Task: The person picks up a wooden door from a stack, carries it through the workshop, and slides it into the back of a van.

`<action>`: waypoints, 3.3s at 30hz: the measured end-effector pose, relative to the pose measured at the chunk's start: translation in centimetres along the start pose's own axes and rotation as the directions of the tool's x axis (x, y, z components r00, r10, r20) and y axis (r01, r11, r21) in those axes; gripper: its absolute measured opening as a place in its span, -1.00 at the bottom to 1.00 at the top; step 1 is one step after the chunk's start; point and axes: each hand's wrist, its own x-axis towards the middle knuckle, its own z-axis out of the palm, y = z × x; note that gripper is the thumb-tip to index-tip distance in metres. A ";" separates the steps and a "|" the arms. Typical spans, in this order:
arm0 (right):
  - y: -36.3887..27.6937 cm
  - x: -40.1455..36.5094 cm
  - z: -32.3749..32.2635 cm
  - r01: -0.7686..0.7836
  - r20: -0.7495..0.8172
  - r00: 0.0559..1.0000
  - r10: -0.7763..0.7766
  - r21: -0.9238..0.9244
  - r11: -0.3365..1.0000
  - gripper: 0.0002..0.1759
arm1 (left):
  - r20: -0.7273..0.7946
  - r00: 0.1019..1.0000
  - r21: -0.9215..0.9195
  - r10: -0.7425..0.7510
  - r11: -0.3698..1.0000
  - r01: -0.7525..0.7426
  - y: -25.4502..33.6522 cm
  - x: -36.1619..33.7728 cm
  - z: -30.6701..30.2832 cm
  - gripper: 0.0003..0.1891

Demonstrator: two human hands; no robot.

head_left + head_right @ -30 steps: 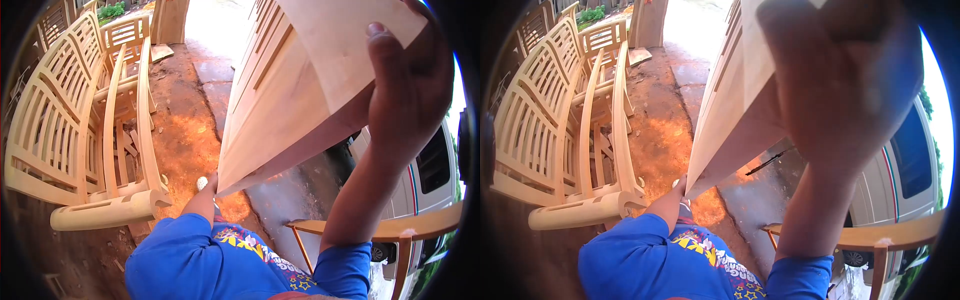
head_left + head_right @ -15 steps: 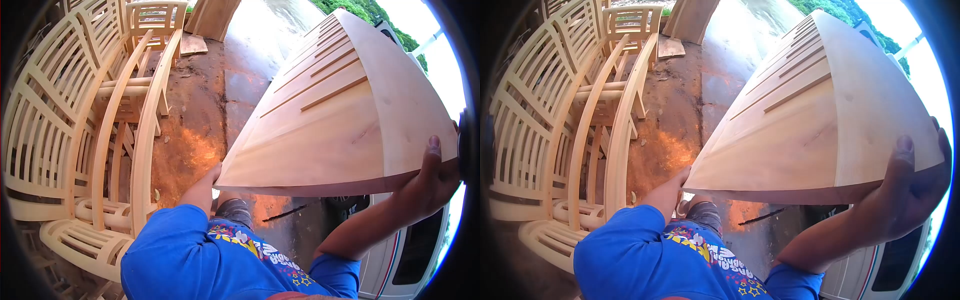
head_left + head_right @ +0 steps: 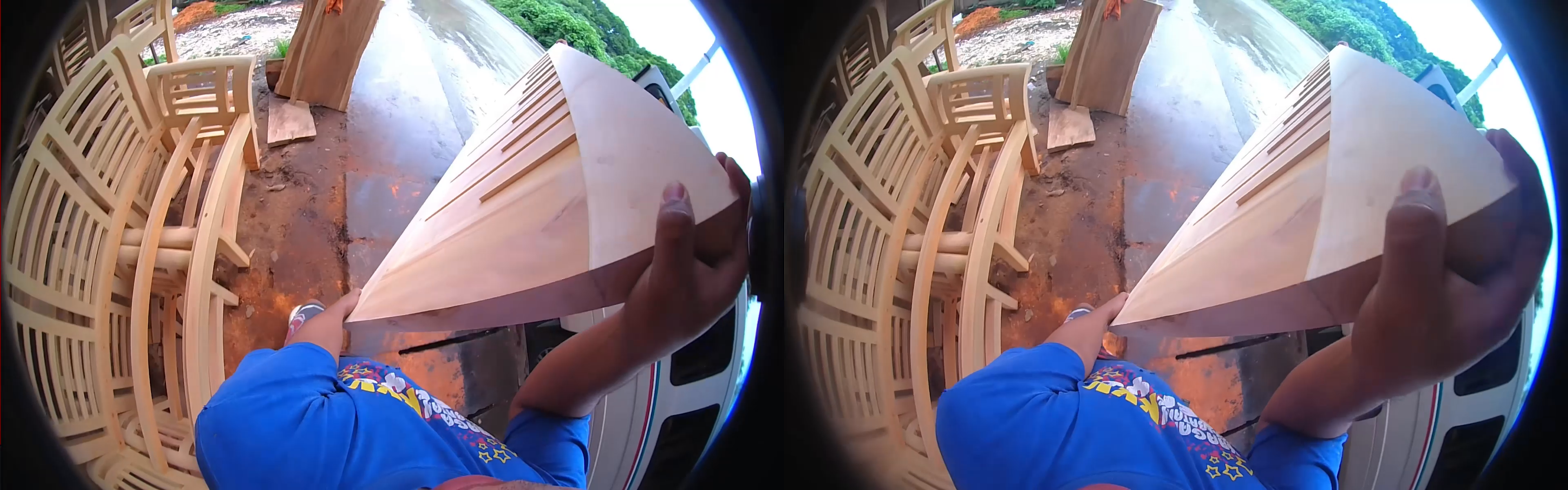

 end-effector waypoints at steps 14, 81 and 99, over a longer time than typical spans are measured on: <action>29.0 11.9 41.9 -0.080 0.003 0.997 0.081 -0.036 0.996 -0.44 | 0.059 0.987 0.246 -0.148 0.960 0.130 44.1 28.4 -2.4 -0.41; 109.4 35.7 154.8 -0.131 -0.613 0.790 -0.011 -0.185 0.974 -0.22 | 0.246 0.920 0.796 -0.305 0.605 -0.013 187.5 124.7 -10.8 -0.34; 102.8 11.5 153.5 -0.347 -0.871 0.210 0.445 0.359 0.867 -0.67 | 0.072 0.997 0.913 0.025 0.402 -0.076 202.9 132.2 -15.7 -0.18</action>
